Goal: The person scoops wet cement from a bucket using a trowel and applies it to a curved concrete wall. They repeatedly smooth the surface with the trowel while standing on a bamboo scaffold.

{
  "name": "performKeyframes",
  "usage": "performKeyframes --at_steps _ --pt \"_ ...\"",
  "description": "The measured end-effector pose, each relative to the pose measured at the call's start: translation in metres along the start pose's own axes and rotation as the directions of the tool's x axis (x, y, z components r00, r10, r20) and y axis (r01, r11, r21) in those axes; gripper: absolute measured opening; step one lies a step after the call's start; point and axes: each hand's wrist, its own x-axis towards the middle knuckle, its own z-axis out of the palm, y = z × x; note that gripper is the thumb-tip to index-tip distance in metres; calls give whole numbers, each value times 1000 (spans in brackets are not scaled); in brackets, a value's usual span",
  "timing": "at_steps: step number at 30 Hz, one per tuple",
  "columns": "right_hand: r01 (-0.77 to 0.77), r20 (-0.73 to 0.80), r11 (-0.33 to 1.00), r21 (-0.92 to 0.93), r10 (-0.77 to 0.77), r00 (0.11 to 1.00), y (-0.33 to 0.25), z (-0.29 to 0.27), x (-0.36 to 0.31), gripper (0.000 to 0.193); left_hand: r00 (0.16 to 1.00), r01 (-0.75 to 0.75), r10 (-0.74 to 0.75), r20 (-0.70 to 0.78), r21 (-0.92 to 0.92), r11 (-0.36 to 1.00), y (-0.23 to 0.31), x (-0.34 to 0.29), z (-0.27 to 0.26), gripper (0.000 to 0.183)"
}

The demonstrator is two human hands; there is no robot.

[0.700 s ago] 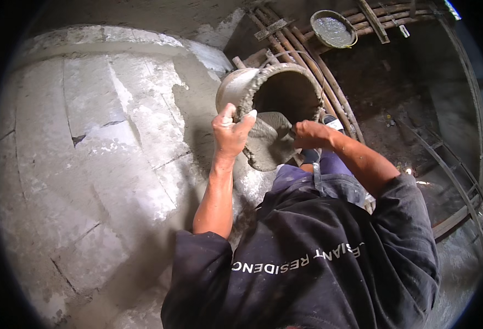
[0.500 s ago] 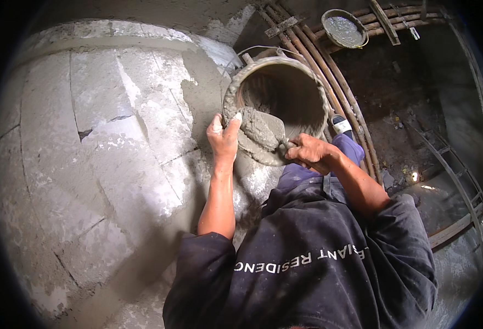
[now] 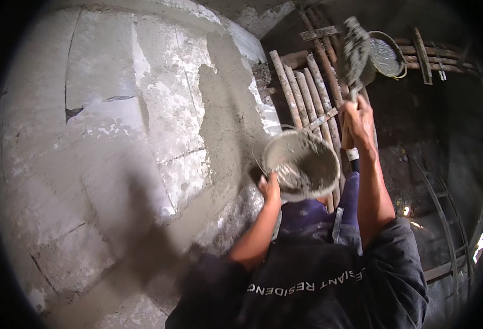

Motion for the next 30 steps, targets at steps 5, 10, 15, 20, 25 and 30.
performKeyframes --at_steps 5,10,15,20,25,30 --pt "246 -259 856 -454 -390 884 10 102 42 11 995 54 -62 73 100 994 -61 -18 -15 34" --pt "141 556 898 -418 130 821 0 225 -108 17 987 158 -159 0 125 980 -110 -16 -32 28" --pt "35 675 911 -411 278 684 -3 128 -201 33 925 -371 235 298 588 718 -111 -11 -46 43" --pt "286 540 741 -607 121 833 -7 -41 -141 33 968 -212 246 -55 353 911 -33 -35 -27 46" --pt "384 640 514 -767 571 514 -37 -55 -77 27 943 -311 306 129 21 950 52 -54 -23 33" --pt "506 604 361 -783 246 758 -49 2 -99 27 874 -439 433 222 -23 898 107 -67 -20 26"
